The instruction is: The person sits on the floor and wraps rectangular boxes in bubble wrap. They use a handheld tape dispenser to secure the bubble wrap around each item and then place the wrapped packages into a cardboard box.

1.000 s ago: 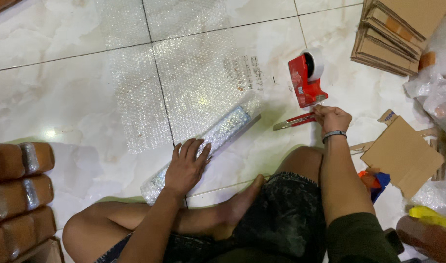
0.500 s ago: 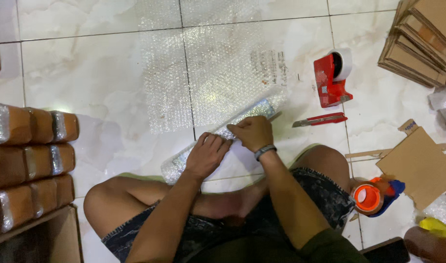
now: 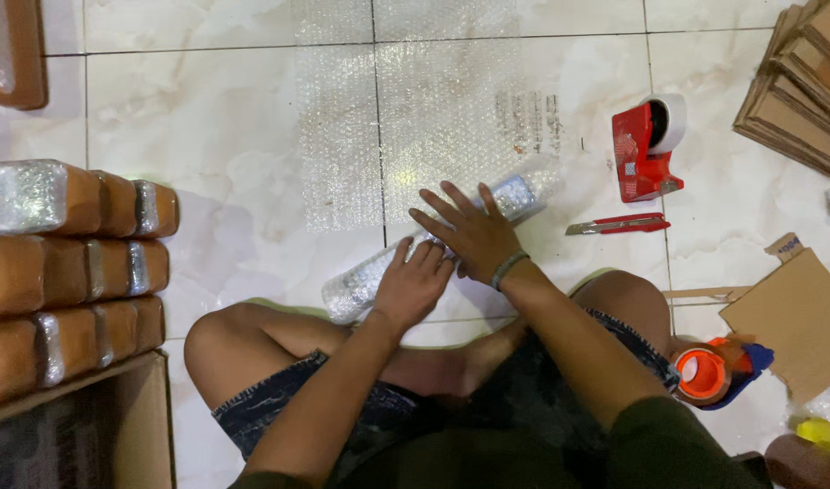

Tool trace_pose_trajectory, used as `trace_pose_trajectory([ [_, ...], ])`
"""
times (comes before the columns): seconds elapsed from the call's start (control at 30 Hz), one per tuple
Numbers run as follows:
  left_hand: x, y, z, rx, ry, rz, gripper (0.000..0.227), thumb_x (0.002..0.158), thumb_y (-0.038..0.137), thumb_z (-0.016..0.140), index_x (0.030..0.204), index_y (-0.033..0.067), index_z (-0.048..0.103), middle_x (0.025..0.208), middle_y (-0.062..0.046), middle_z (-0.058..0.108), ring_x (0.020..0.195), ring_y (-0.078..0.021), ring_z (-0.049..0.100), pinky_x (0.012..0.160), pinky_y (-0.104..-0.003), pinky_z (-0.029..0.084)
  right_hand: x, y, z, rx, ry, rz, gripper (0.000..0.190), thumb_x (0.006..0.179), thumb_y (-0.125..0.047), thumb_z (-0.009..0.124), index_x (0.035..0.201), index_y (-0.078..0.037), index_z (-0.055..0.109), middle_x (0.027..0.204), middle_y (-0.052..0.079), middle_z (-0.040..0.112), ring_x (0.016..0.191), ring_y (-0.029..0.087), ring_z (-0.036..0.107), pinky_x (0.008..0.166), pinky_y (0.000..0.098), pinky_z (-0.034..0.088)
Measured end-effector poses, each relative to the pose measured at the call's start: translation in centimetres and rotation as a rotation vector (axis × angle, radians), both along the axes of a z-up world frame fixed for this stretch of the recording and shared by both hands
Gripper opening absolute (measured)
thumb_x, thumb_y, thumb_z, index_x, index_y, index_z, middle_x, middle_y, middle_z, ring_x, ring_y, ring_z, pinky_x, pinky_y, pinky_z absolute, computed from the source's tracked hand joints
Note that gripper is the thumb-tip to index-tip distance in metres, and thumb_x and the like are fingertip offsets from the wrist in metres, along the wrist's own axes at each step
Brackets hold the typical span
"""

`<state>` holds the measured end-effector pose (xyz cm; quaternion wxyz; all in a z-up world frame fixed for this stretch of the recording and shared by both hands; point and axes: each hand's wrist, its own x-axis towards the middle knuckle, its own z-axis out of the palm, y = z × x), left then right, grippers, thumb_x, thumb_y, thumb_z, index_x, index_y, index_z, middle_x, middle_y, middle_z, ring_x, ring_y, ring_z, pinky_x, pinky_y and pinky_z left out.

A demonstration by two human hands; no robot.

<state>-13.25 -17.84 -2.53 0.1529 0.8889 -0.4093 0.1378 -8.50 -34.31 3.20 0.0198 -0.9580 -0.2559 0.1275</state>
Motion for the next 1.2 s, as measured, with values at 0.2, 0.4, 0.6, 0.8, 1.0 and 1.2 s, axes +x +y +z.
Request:
trace_pose_trajectory([
  [0.2,-7.5,1.1,2.7,-0.18,0.994,0.221,0.043,0.084,0.038,0.061,0.109,0.0033,0.059,0.097,-0.017,0.062,0.1,-0.0325,0.058,0.085,-0.044,0.045,1.8,0.5,-2.3,-0.003,0.121,0.006,0.078,0.068,-0.029,0.078,0.133,-0.026,0.036,0.122,-0.004,0.05,0.127,0.017,0.035,0.109,0.0551,0.016],
  [0.4,-4.7,3.1,5.5,-0.882,1.027,0.568,0.09,0.081,0.04,0.062,0.139,-0.0134,0.019,0.136,-0.033,0.037,0.128,-0.0416,0.037,0.105,-0.05,0.031,-2.4,0.3,3.0,0.757,0.208,-0.254,0.094,0.051,-0.051,0.083,0.13,-0.02,0.044,0.128,0.005,0.052,0.126,0.024,0.043,0.109,0.0473,0.027],
  [0.6,-1.6,0.3,11.3,-0.982,0.088,0.152,0.102,0.081,0.055,0.054,0.138,-0.0169,0.012,0.134,-0.033,0.035,0.125,-0.0417,0.038,0.107,-0.051,0.028,-7.2,-0.6,4.7,1.004,0.189,-0.41,0.08,0.06,-0.027,0.084,0.129,-0.01,0.048,0.123,0.013,0.055,0.12,0.032,0.049,0.102,0.0502,0.035],
  [0.8,-2.4,-0.4,11.7,-1.121,0.046,0.065,0.074,0.07,0.04,0.075,0.125,0.0052,0.041,0.14,-0.031,0.021,0.119,-0.0432,0.047,0.1,-0.05,0.041,-8.4,-1.4,12.8,1.057,-0.416,-0.142,0.047,0.076,-0.022,0.075,0.117,-0.004,0.061,0.12,0.013,0.055,0.099,0.029,0.057,0.084,0.038,0.046],
  [1.0,-3.2,-0.8,15.9,-0.924,-0.053,0.134,0.039,0.081,0.04,0.062,0.101,0.0067,0.067,0.13,-0.029,0.044,0.114,-0.0449,0.053,0.094,-0.048,0.046,-7.9,-1.6,14.4,1.045,-0.275,-0.092,0.033,0.077,-0.019,0.071,0.109,-0.009,0.067,0.085,0.006,0.062,0.063,0.019,0.054,0.058,0.0296,0.046],
  [1.2,-4.9,-2.0,19.2,-1.157,0.421,0.371,0.051,0.08,0.009,0.053,0.126,0.0071,0.031,0.138,-0.029,0.03,0.101,-0.0374,0.057,0.084,-0.046,0.045,-7.3,0.6,14.8,1.437,-0.059,-0.488,0.05,0.08,-0.003,0.066,0.112,-0.005,0.027,0.084,0.011,0.049,0.043,0.005,0.037,0.039,0.0163,0.029],
])
